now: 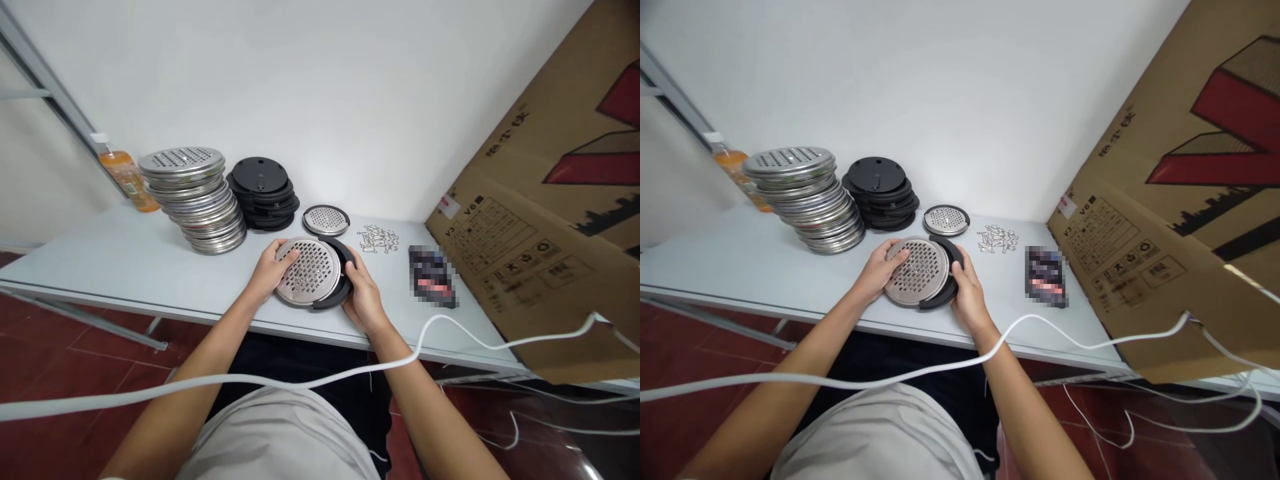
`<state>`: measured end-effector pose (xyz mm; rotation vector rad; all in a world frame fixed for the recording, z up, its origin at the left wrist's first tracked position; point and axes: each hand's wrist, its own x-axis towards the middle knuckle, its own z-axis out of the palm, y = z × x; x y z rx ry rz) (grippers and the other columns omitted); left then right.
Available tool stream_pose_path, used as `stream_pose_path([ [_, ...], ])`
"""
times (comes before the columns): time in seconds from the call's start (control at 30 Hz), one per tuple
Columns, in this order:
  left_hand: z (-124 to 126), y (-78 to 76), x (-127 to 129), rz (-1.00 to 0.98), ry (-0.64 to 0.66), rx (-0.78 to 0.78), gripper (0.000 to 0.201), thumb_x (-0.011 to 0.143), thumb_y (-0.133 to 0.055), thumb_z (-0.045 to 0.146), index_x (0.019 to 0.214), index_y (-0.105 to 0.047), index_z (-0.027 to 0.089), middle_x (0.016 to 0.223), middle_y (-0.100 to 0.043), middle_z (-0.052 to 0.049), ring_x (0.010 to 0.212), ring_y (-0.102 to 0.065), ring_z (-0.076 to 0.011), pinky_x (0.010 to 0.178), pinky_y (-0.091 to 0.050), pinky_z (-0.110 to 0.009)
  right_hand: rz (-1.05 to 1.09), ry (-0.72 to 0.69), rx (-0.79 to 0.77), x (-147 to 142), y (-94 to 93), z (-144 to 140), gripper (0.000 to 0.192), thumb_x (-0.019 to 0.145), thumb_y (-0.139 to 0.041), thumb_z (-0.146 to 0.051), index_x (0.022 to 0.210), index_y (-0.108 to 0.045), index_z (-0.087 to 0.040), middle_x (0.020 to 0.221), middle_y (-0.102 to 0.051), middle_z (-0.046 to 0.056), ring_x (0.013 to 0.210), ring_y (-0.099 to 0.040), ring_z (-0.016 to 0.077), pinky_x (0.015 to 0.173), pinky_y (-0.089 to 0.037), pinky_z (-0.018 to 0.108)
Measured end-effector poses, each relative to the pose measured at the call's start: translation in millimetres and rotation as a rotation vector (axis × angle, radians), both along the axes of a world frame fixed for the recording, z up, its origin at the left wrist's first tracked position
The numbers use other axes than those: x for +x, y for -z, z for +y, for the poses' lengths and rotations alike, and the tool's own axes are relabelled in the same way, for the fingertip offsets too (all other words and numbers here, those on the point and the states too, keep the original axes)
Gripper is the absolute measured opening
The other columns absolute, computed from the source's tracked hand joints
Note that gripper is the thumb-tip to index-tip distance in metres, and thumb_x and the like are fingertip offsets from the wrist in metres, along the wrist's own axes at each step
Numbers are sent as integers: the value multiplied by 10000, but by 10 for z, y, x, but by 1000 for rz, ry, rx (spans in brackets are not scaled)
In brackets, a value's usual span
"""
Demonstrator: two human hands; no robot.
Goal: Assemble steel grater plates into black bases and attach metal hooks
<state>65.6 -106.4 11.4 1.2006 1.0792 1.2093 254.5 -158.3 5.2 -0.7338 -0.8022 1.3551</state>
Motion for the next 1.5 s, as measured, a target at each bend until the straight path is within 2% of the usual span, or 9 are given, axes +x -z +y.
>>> stream_pose_path([
  [0.13,-14,29,-20,-73,7,-80,464,737,-801,469,1068,-588,223,951,-697,-23,769,-665,-154,657,-527,-243,9,-69,-61,10,-25,-20,474,829,-718,-337,1283,-583,-349,1385,-602,-32,1259,-565,215,1012,-504,358],
  [0.33,28,23,-135,-77,-5,-165,487,715,-825,444,1103,-611,244,973,-709,-25,724,-672,-142,606,-514,-222,-39,-273,-128,93,-45,-34,613,818,-715,-324,1382,-490,-411,1345,-616,-19,872,-690,194,639,-613,323],
  [0.47,28,7,-276,-108,-72,-126,523,672,-854,436,1087,-629,212,913,-701,-12,637,-624,-93,536,-457,-172,-113,-239,-164,269,-84,-2,606,806,-726,-324,1372,-511,-335,1160,-693,28,683,-681,165,517,-607,303],
  [0.6,21,2,-345,-132,-118,-114,539,645,-872,429,1059,-618,194,836,-683,7,616,-604,-84,517,-441,-157,-135,-169,-190,429,-160,-6,633,793,-746,-326,1373,-492,-322,1098,-694,31,681,-696,177,504,-627,329],
  [0.8,7,-6,-323,-95,-65,-121,542,670,-854,439,1085,-607,193,884,-706,-22,692,-654,-126,608,-505,-205,-170,-342,-204,326,-174,-58,670,828,-727,-393,1425,-423,-368,1285,-620,67,814,-741,259,519,-656,423],
  [0.97,-15,-16,-322,-34,-33,-113,540,688,-841,447,1109,-601,210,912,-698,-12,668,-636,-114,546,-458,-181,-132,-308,-157,246,-132,-56,645,862,-700,-388,1437,-407,-384,1235,-636,54,758,-741,220,546,-668,432],
  [1.2,-26,-16,-282,-53,58,-22,538,709,-840,399,1158,-637,181,1070,-717,-77,960,-676,-214,852,-535,-318,-158,-294,-164,277,-148,-68,784,840,-717,-418,1518,-324,-417,1265,-628,54,709,-730,201,527,-666,421],
  [1.37,-40,-47,-226,-34,69,44,557,704,-847,366,1191,-662,171,1129,-714,-89,1037,-657,-241,930,-506,-342,-164,-312,-141,253,-152,-81,784,846,-706,-433,1527,-317,-435,1308,-603,59,682,-720,197,531,-655,429],
  [1.5,-49,-66,-177,-52,88,52,545,677,-868,346,1139,-638,171,1049,-714,-64,973,-663,-218,896,-513,-333,-165,-309,-121,231,-159,-107,785,852,-695,-452,1532,-303,-436,1294,-604,63,632,-700,184,527,-646,442],
])
